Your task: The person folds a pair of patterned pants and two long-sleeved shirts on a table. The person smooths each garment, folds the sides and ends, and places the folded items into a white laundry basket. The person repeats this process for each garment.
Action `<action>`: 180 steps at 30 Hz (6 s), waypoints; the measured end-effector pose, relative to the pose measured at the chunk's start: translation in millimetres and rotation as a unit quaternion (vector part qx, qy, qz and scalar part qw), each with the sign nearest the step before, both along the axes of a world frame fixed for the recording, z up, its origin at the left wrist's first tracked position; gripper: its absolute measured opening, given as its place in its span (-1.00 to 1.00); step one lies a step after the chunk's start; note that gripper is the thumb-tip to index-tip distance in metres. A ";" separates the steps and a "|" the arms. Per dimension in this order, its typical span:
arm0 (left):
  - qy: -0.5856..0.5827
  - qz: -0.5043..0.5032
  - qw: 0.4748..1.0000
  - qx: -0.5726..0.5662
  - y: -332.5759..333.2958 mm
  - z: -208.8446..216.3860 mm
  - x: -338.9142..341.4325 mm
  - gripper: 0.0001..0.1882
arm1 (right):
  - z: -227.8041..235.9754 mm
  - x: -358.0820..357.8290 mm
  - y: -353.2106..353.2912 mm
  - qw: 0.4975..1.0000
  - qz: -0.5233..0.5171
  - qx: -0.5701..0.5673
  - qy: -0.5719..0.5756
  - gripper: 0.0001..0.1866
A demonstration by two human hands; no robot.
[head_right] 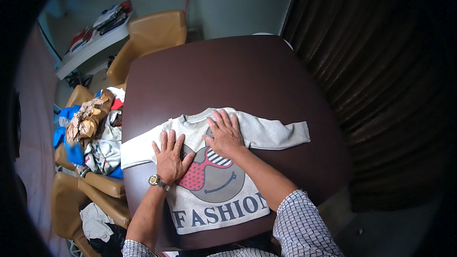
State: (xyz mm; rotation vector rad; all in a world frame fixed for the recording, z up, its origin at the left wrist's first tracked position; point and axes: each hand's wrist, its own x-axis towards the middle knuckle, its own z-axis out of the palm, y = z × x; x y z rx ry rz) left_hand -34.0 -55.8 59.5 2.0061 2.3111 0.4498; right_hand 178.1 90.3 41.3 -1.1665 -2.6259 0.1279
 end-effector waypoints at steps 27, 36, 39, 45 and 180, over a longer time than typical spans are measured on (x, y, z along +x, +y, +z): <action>-0.038 -0.044 0.998 0.032 -60.7 -31.6 27.1 -0.04 | -26.3 8.2 14.9 0.999 0.028 0.023 0.002 -0.27; -0.021 -0.032 0.999 0.034 -71.6 -21.9 27.7 -0.07 | -30.2 76.9 16.2 0.996 -0.069 -0.002 0.049 -0.22; -0.016 -0.035 0.999 0.027 -72.4 -23.3 27.6 -0.06 | -38.9 129.3 28.6 0.991 -0.131 -0.008 0.032 -0.21; -0.013 -0.035 0.999 0.016 -73.7 -19.9 27.7 -0.07 | -38.7 217.8 56.0 0.972 -0.233 -0.018 0.019 -0.22; -0.034 -0.126 0.990 -0.056 -316.3 -16.6 55.1 -0.15 | -24.2 -114.6 -202.7 0.968 0.238 -0.012 0.075 -0.34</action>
